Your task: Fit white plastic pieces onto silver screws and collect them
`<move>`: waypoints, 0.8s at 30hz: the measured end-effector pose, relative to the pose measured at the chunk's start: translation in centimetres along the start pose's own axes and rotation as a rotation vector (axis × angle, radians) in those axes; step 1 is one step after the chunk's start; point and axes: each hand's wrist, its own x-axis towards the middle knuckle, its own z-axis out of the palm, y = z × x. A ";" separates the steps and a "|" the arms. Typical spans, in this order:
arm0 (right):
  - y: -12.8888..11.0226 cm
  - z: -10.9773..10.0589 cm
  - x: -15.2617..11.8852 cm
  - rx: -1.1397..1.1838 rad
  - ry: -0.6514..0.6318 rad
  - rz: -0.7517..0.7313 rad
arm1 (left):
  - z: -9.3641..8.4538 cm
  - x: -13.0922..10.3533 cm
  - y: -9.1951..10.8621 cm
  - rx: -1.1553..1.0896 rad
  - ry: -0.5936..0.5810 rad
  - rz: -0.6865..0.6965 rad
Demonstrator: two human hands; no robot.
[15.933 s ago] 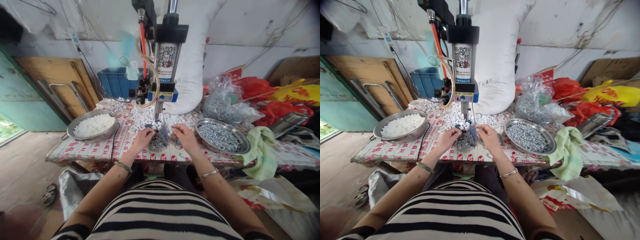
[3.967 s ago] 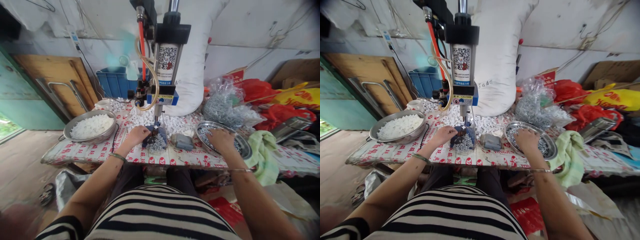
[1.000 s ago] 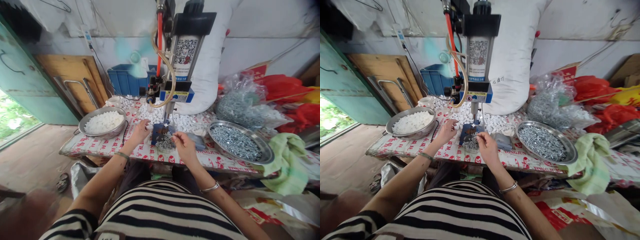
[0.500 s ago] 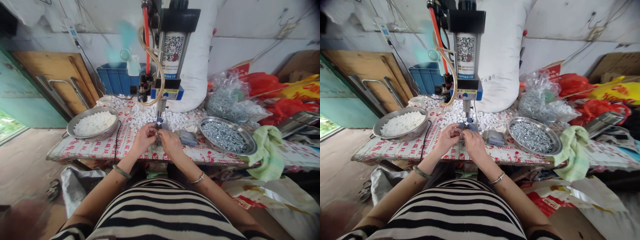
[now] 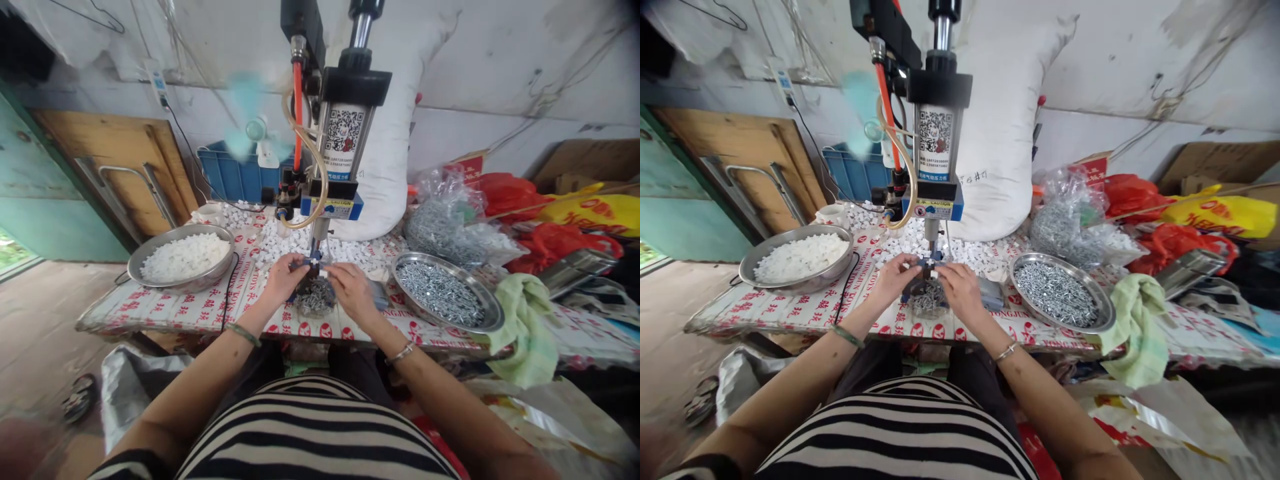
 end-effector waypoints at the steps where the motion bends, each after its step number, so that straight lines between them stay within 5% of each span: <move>1: 0.5 0.1 0.9 -0.003 0.007 0.025 | 0.3 0.7 -0.1 0.091 0.034 0.053; 5: 1.6 0.8 3.2 -0.005 0.057 0.122 | 1.4 2.8 -0.6 0.319 -0.099 0.195; 8: 2.1 0.8 2.5 0.009 0.077 0.161 | 1.7 3.1 -1.2 0.360 -0.173 0.263; 14: 2.4 0.6 0.4 0.031 0.014 0.231 | 2.0 2.5 -2.3 0.314 -0.115 0.295; 21: 2.0 0.8 1.9 0.015 0.010 0.198 | 2.4 2.3 -1.6 0.752 -0.149 0.417; 24: 2.0 0.9 2.0 -0.003 0.002 0.209 | 2.1 2.2 -1.7 0.620 -0.148 0.445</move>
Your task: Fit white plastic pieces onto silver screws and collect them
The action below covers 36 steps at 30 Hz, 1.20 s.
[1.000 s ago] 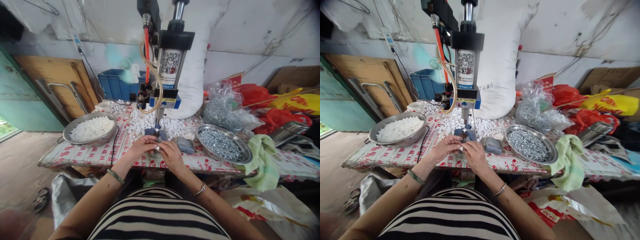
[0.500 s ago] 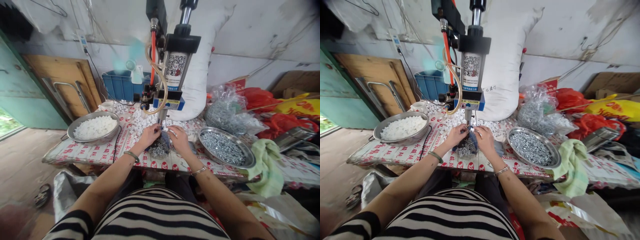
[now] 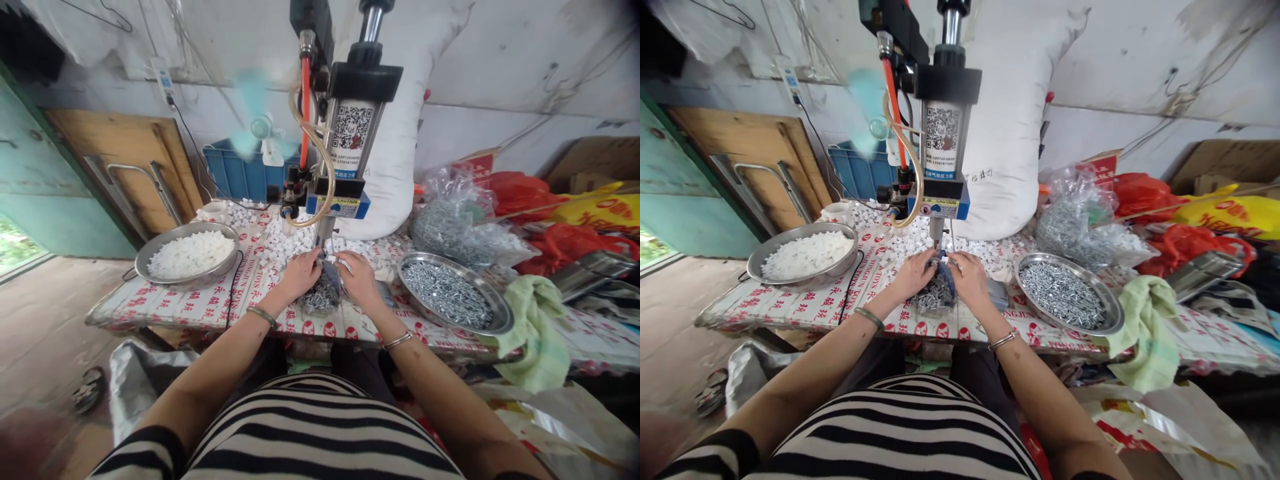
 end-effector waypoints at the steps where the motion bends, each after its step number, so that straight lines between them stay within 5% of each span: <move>1: -0.1 0.1 0.1 -0.008 -0.006 0.004 | 0.0 -0.1 -0.1 -0.082 0.028 -0.020; 6: -1.0 0.9 1.4 -0.104 -0.073 -0.033 | 0.7 -0.2 -0.8 -0.384 0.073 -0.231; 12: -1.9 1.6 2.4 -0.350 -0.154 -0.072 | 1.3 0.1 -1.6 -0.476 0.068 -0.273; 20: -1.8 1.5 2.0 -0.438 -0.145 -0.216 | 0.4 0.1 -1.0 -0.443 0.037 -0.225; 25: -1.1 1.9 1.2 -0.407 -0.079 -0.333 | 0.5 0.2 -0.1 -0.185 0.090 -0.147; 31: -0.9 0.2 -0.4 -0.331 -0.115 -0.109 | 1.1 0.1 -0.2 0.011 0.126 -0.037; 36: 1.4 -2.2 -5.0 -0.492 -0.030 0.105 | 1.1 -0.1 -0.3 -0.002 0.136 -0.046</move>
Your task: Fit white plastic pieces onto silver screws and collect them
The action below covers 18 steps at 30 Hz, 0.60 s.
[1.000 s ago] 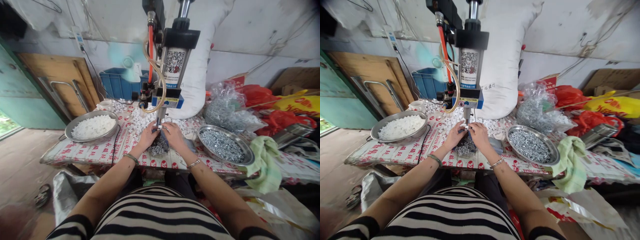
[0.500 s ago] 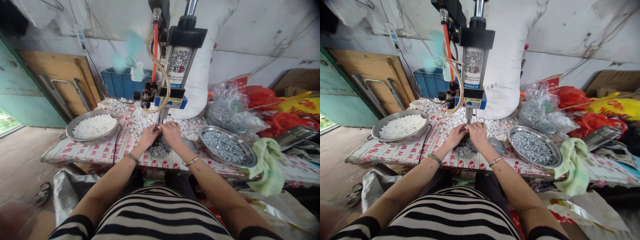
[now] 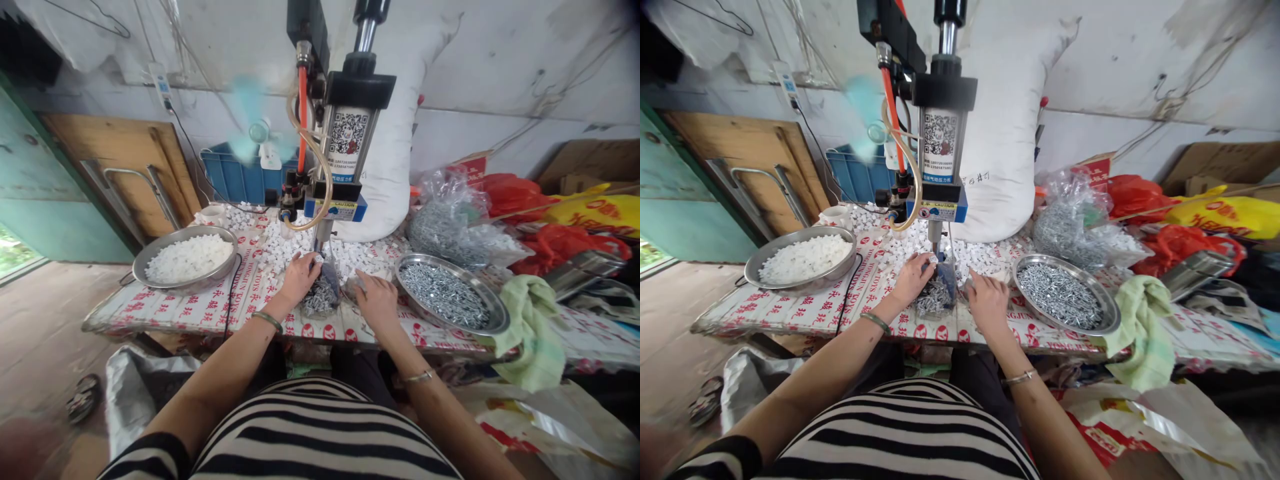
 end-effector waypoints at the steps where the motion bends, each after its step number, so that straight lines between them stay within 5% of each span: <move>1: 0.8 0.1 -1.1 -0.056 0.003 0.027 | 0.0 0.0 0.0 -0.005 -0.001 -0.002; 7: 3.2 1.8 -5.8 -0.272 0.015 -0.003 | -0.1 -0.1 0.0 -0.004 -0.007 -0.012; 18: 3.3 2.2 -6.4 -0.275 0.036 -0.025 | 0.0 -0.2 -0.1 -0.022 0.013 -0.014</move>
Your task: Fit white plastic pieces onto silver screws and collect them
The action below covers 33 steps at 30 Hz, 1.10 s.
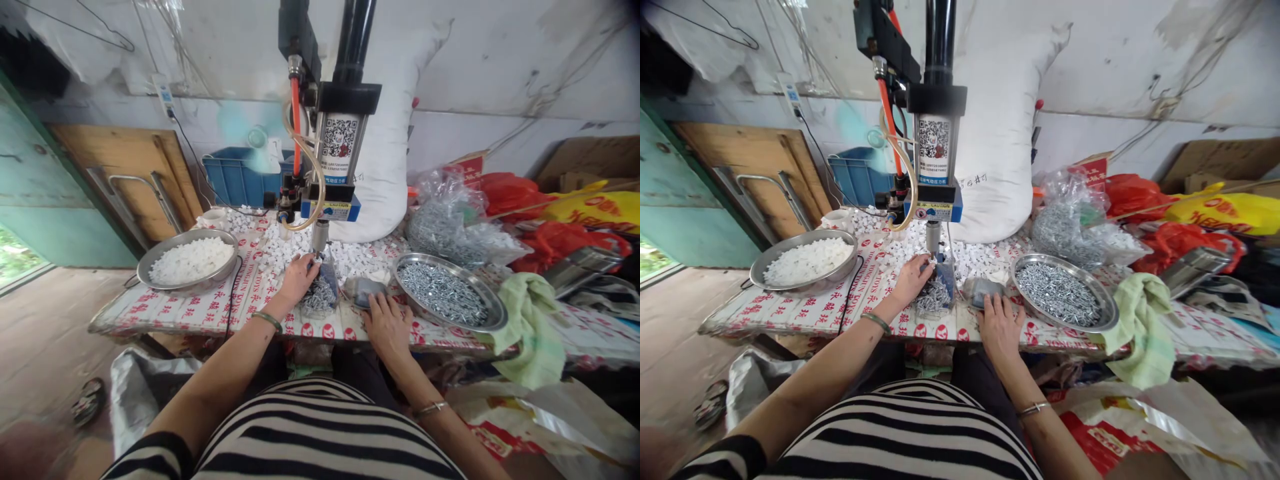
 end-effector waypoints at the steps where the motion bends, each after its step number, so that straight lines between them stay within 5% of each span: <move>1: -0.1 -0.2 0.1 0.004 0.005 0.006 | -0.1 -0.1 -0.1 -0.009 0.012 0.013; 5: -0.8 -1.5 1.5 0.106 0.042 0.016 | -0.6 -0.7 -0.8 0.038 0.069 0.115; 11: -4.4 -3.1 7.0 0.409 0.004 -0.086 | -0.9 -2.1 -1.6 -0.035 -0.100 0.204; 16: -7.7 -2.2 10.2 0.425 -0.112 -0.091 | -0.4 -1.3 -0.8 -0.249 -0.011 -0.087; 20: -7.7 -2.0 10.7 0.439 -0.129 -0.082 | -0.1 0.1 -0.4 -0.334 -0.102 -0.271; 23: -4.4 -2.5 10.8 0.409 -0.112 -0.053 | -0.4 0.5 -0.4 -0.268 -0.162 -0.221; 26: 1.8 -2.8 10.9 0.210 -0.126 0.131 | -1.3 0.3 -0.3 -0.149 -0.200 -0.107; 30: 11.0 -1.8 10.0 -0.090 -0.361 0.408 | -3.5 -0.2 -0.4 -0.033 -0.232 -0.202; 33: 14.8 -0.8 8.9 -0.065 -0.406 0.453 | -4.8 -0.8 -0.6 0.050 -0.362 -0.249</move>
